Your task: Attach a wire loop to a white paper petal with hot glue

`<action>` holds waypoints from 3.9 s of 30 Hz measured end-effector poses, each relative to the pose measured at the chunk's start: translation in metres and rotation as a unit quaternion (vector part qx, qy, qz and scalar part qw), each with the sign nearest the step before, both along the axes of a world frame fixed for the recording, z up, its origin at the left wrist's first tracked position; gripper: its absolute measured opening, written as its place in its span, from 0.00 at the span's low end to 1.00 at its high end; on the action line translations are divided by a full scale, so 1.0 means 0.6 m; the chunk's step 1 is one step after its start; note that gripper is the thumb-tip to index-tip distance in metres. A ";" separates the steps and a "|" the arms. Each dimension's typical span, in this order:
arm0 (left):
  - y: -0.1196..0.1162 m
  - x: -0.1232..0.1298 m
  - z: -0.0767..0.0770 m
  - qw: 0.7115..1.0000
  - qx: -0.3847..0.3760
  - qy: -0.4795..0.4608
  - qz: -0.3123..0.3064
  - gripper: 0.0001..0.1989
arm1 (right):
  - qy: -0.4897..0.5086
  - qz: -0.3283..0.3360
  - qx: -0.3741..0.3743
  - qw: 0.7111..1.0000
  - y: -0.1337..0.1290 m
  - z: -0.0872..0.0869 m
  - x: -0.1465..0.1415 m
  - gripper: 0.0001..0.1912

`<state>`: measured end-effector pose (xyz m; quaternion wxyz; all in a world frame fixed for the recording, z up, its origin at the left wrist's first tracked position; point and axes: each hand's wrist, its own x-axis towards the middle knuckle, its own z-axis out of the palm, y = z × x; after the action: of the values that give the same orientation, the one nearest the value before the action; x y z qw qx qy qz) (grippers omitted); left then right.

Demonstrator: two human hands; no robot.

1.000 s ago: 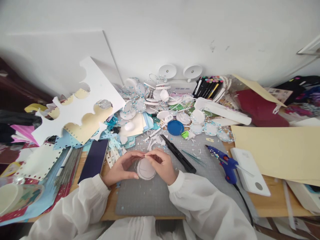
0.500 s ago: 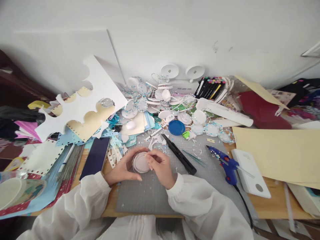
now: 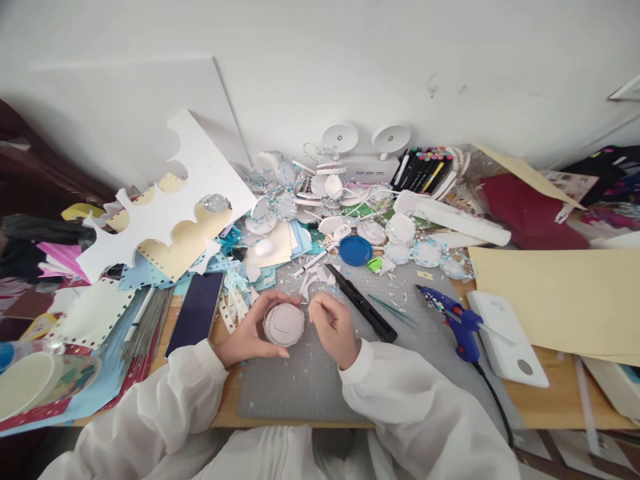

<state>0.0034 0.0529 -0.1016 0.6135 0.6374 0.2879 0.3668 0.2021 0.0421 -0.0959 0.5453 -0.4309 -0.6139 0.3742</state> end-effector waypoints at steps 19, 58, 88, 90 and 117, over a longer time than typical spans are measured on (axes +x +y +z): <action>0.002 -0.002 -0.009 0.994 0.095 0.043 0.041 0.41 | -0.201 0.081 0.248 0.944 -0.014 -0.003 -0.014 0.09; 0.003 -0.142 0.004 0.625 0.138 0.619 0.455 0.37 | -0.187 0.115 0.203 0.954 0.009 -0.032 0.000 0.13; 0.007 -0.138 0.003 0.626 0.126 0.598 0.484 0.41 | -0.215 0.131 0.203 0.946 0.007 -0.032 -0.001 0.12; 0.008 -0.138 0.002 0.625 0.130 0.601 0.480 0.40 | -0.210 0.132 0.201 0.947 0.008 -0.032 -0.001 0.12; -0.014 0.019 0.022 0.924 -0.313 -0.211 -0.059 0.26 | 0.051 0.163 0.067 0.983 -0.002 0.009 0.008 0.12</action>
<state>0.0150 0.0442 -0.0885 0.8490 0.3365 0.2135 0.3469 0.2067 0.0411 -0.0905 0.5350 -0.2677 -0.6710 0.4380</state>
